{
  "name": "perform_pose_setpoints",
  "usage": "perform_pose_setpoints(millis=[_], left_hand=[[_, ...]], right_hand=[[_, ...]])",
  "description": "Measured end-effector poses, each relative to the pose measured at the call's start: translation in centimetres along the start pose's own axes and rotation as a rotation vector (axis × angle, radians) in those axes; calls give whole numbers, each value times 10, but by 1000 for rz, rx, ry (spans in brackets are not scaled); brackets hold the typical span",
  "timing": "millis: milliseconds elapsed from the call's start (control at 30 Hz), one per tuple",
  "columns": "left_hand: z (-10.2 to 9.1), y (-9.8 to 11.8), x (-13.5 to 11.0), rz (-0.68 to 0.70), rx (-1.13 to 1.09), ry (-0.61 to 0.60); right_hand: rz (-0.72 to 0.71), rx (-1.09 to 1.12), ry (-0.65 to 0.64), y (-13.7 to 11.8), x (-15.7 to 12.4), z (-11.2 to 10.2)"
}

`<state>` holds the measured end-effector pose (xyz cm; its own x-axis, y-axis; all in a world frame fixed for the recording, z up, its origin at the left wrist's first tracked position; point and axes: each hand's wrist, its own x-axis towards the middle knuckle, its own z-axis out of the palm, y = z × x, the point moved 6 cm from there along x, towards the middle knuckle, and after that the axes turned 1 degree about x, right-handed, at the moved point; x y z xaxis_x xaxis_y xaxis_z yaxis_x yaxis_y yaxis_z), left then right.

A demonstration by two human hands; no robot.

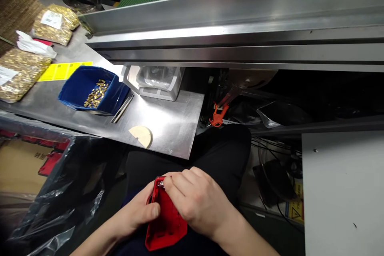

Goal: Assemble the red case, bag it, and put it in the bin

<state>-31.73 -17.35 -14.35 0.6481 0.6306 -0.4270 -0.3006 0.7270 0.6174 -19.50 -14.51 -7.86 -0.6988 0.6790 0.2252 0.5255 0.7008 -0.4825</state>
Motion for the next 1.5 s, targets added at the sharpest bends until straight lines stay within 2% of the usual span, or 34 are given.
perform_pose_setpoints(millis=[100,167,200,267,300,367,400,500,667,1100,1500], left_hand=[[3,0,2,-5,1,-35],[3,-4,1,-17,-15,-42],[2,-6,0,-22,-27,-30],[-1,-10,-2,-18,-56,20],[-2,-11,-4,-7,-68,48],[-3,-12,-6,14,-95,79],[-2,-12,-6,19,-106,87],[-1,-11,-7,29,-98,106],[-8,-15,-7,38,19,179],[-7,-17,-6,18,46,223],[-6,-14,-5,-1,-9,232]], right_hand=[[-83,15,-26,3,2,-7],[-5,163,54,13,2,-19],[112,254,136,22,0,-26],[442,416,291,41,-9,-35],[605,480,320,47,-16,-33],[824,595,261,45,-27,-21],[868,649,200,38,-30,-13],[892,701,93,15,-36,9],[921,683,99,-4,-39,29],[928,772,82,-4,-32,35],[995,833,146,-2,-35,34]])
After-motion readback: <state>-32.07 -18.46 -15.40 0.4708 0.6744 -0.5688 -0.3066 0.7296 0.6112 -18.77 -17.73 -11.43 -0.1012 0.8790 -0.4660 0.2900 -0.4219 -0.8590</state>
